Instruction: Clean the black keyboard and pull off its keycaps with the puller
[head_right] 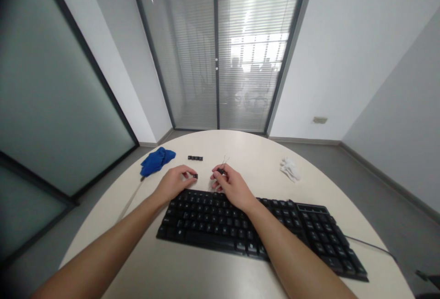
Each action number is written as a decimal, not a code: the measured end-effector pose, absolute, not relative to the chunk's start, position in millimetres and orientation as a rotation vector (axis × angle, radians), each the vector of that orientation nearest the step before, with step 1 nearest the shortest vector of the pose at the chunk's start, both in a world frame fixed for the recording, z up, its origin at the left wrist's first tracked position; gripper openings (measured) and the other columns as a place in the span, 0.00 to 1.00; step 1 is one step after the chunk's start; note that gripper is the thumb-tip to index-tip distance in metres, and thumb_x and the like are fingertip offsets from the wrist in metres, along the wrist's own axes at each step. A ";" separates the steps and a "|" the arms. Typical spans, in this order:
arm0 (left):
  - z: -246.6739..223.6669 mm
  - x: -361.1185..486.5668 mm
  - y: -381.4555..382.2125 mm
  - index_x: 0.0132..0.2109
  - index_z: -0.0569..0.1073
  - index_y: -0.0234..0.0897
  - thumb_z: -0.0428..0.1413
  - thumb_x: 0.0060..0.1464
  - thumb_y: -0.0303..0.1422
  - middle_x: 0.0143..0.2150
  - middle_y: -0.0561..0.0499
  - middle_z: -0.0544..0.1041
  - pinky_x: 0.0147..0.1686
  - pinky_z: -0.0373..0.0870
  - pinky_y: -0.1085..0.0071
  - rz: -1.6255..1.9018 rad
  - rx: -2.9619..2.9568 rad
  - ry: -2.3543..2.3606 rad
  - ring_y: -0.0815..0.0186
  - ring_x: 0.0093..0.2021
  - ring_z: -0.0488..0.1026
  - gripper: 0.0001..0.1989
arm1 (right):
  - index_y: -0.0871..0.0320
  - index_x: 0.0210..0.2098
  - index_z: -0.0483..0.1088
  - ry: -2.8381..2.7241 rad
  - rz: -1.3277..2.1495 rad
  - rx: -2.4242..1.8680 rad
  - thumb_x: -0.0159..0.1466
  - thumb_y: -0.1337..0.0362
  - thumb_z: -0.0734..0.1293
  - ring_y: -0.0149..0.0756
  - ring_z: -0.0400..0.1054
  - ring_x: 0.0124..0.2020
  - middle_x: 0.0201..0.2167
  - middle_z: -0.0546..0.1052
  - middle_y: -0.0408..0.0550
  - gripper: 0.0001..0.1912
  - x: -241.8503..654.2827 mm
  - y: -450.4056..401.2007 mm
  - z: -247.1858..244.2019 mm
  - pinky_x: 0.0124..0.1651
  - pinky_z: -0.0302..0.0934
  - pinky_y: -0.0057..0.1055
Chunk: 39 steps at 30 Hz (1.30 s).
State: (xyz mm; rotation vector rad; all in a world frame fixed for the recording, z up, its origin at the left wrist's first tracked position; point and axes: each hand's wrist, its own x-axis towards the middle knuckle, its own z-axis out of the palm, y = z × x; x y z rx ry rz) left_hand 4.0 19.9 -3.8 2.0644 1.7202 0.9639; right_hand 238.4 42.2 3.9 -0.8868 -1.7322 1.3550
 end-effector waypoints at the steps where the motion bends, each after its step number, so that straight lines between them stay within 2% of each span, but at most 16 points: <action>1: -3.7 2.1 21.0 0.40 0.80 0.42 0.62 0.52 0.34 0.37 0.53 0.80 0.40 0.68 0.70 0.927 2.044 1.747 0.64 0.36 0.74 0.07 | 0.56 0.44 0.64 -1.741 1.356 -0.888 0.66 0.48 0.63 0.31 0.74 0.32 0.38 0.76 0.47 0.17 238.3 41.9 3.9 0.33 0.69 0.30; 4: -1.5 0.8 21.1 0.40 0.80 0.43 0.62 0.51 0.35 0.36 0.54 0.80 0.37 0.67 0.70 0.792 2.046 1.831 0.63 0.36 0.75 0.08 | 0.56 0.44 0.64 -1.775 1.350 -0.881 0.67 0.49 0.63 0.31 0.74 0.32 0.38 0.76 0.47 0.17 238.3 41.9 3.3 0.32 0.68 0.29; 12: 3.9 12.3 27.6 0.39 0.80 0.43 0.61 0.53 0.34 0.42 0.51 0.81 0.42 0.68 0.68 0.565 2.315 1.964 0.59 0.44 0.75 0.06 | 0.56 0.43 0.64 -1.788 1.342 -0.860 0.66 0.49 0.63 0.31 0.73 0.31 0.37 0.76 0.47 0.17 238.1 42.9 1.1 0.31 0.67 0.28; 22: 1.5 28.3 70.6 0.41 0.80 0.43 0.60 0.54 0.32 0.45 0.48 0.78 0.52 0.65 0.63 0.622 2.490 1.932 0.56 0.52 0.68 0.07 | 0.56 0.42 0.65 -1.821 1.322 -0.854 0.67 0.49 0.62 0.32 0.73 0.31 0.37 0.76 0.47 0.16 237.8 42.4 3.7 0.32 0.66 0.29; 29: 3.8 36.9 97.7 0.40 0.81 0.42 0.62 0.52 0.31 0.46 0.47 0.78 0.53 0.64 0.60 0.606 2.518 1.949 0.52 0.56 0.63 0.07 | 0.57 0.42 0.65 -1.813 1.334 -0.858 0.67 0.48 0.62 0.32 0.74 0.31 0.37 0.76 0.48 0.17 237.8 41.7 4.2 0.31 0.66 0.28; 39: -1.8 35.4 112.6 0.41 0.80 0.43 0.61 0.53 0.32 0.47 0.47 0.78 0.54 0.65 0.59 0.640 2.412 2.042 0.51 0.55 0.64 0.08 | 0.57 0.42 0.65 -1.809 1.342 -0.858 0.67 0.49 0.62 0.32 0.74 0.31 0.37 0.76 0.48 0.17 237.2 40.5 6.8 0.31 0.66 0.28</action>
